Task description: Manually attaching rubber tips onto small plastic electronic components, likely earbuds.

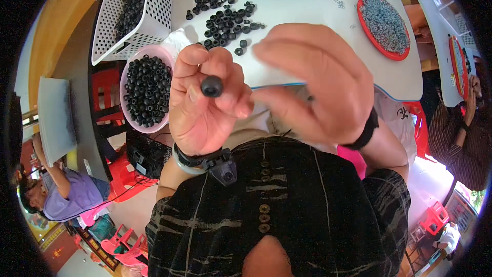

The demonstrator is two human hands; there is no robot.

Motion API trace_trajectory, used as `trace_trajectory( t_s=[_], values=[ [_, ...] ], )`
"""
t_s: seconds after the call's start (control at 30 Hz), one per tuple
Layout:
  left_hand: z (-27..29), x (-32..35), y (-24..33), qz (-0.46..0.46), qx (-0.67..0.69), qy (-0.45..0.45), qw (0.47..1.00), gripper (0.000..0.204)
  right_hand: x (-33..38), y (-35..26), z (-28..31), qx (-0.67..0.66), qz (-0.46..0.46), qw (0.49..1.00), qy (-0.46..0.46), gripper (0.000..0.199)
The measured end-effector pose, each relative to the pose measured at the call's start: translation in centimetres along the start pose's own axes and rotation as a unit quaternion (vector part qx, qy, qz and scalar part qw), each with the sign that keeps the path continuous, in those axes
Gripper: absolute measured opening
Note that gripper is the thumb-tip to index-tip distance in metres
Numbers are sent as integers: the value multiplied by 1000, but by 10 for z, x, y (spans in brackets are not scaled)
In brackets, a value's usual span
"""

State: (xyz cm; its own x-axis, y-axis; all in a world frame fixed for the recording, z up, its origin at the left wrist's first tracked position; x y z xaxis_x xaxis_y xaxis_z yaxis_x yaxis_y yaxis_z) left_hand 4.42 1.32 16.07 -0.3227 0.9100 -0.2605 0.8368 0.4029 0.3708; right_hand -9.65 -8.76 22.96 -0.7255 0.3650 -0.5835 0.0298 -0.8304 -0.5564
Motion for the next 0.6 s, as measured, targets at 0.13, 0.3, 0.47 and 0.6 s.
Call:
trace_trajectory(
  t_s=[0.13,0.3,0.47,0.6],
  values=[
    [-14,6,-5,29,9,10,999,41,2,-21,-8,-80,52,995,9,52],
    [-1,13,-8,46,23,5,999,41,-5,-18,-14,-61,85,994,-31,51],
    [-1,17,-13,42,14,67,997,43,-2,-8,-25,-167,-23,984,-61,44],
    [3,18,-10,34,-5,68,997,45,6,1,-33,-209,-23,976,-50,42]
  ],
)
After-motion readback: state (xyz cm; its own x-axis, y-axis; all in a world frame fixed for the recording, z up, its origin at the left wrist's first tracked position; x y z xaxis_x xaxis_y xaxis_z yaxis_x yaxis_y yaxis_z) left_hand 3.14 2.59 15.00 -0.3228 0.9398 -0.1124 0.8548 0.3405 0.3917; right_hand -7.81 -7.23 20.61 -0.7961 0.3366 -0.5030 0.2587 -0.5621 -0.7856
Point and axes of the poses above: each hand's wrist, its own x-axis away from the middle knuckle, its own z-axis out of the back of the hand, y = z × x, the point moved 5 cm from there along -x, towards the middle knuckle, and after that the axes turned 3 degrees about -z, right-handed, at the moved point
